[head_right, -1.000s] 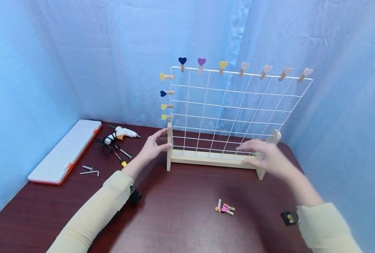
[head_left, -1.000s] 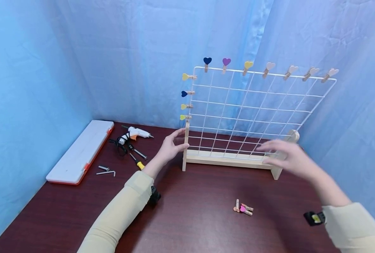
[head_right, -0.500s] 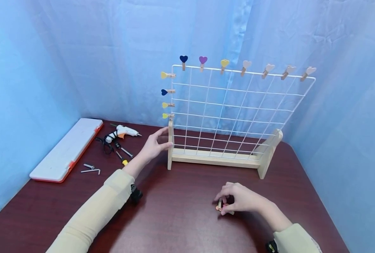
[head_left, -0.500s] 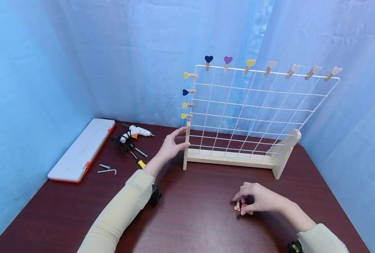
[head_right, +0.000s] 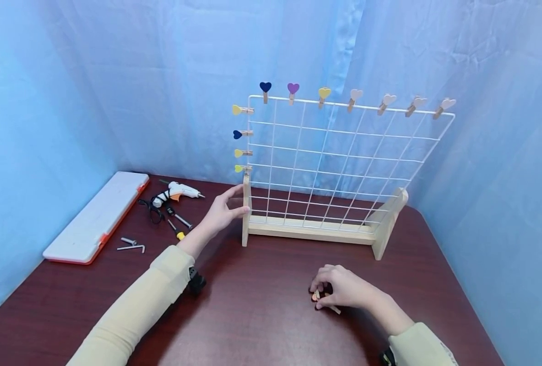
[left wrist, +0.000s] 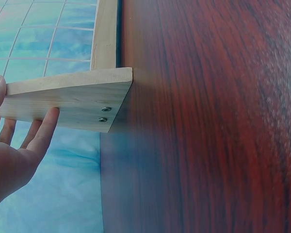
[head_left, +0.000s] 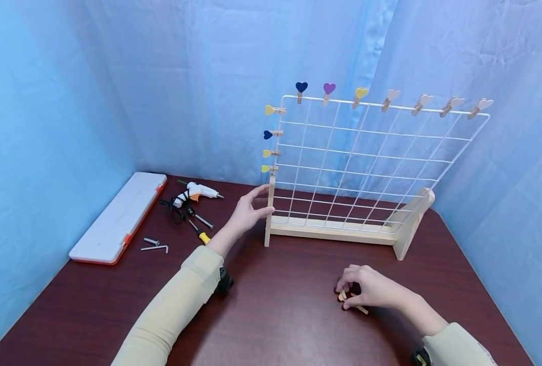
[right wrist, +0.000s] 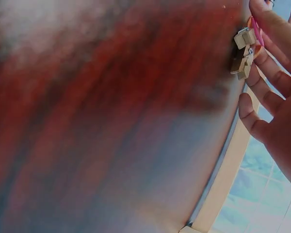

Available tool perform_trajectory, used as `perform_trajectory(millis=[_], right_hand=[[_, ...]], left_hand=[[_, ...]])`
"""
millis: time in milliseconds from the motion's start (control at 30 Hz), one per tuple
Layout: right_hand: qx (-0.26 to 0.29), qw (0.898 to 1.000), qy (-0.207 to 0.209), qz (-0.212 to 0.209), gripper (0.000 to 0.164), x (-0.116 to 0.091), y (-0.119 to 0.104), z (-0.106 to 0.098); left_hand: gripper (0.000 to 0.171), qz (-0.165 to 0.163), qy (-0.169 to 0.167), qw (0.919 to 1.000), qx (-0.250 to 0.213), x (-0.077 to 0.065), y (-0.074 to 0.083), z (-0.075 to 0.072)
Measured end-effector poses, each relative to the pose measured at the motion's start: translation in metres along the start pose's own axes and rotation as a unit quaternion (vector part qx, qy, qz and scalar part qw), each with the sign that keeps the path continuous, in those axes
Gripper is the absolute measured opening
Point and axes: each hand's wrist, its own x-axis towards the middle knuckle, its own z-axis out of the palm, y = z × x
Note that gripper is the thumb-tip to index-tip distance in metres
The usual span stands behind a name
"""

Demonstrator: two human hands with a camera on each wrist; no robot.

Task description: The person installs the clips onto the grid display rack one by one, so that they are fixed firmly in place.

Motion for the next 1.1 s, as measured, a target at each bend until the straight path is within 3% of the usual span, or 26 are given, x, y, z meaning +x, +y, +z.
perform_trajectory(millis=[133,333,433,567,700,833,900,1100], right_hand=[[0.001,1.0,0.021,0.004,0.023,0.002,0.0,-0.005],[-0.018,0.995,0.089,-0.035,0.024,0.005,-0.001,-0.027],[-0.017,0.991,0.123,-0.042,0.028,0.005,-0.004,-0.046],[-0.027,0.986,0.165,-0.022,0.031,0.003,-0.009,-0.079],[-0.035,0.974,0.224,-0.008,0.032,0.003,-0.023,-0.115],[-0.034,0.955,0.294,0.011,0.028,0.003,-0.044,-0.149],[-0.038,0.94,0.336,0.036,0.026,0.002,-0.05,-0.164],[-0.036,0.875,0.469,0.112,0.017,-0.008,-0.042,-0.199]], left_hand=[[0.059,0.002,0.0,1.0,0.0,0.0,0.001,0.001],[0.059,0.005,0.001,1.0,-0.007,0.001,0.002,0.001],[0.059,0.004,0.001,1.0,-0.005,0.001,0.002,0.001],[0.06,0.003,0.002,1.0,-0.003,0.002,0.002,0.001],[0.059,0.004,0.002,1.0,-0.003,0.002,0.001,0.0],[0.059,0.006,0.0,1.0,-0.006,0.002,0.001,0.0],[0.059,0.005,0.0,1.0,-0.007,0.001,0.001,0.0],[0.059,0.003,0.001,1.0,-0.006,0.0,0.0,0.0]])
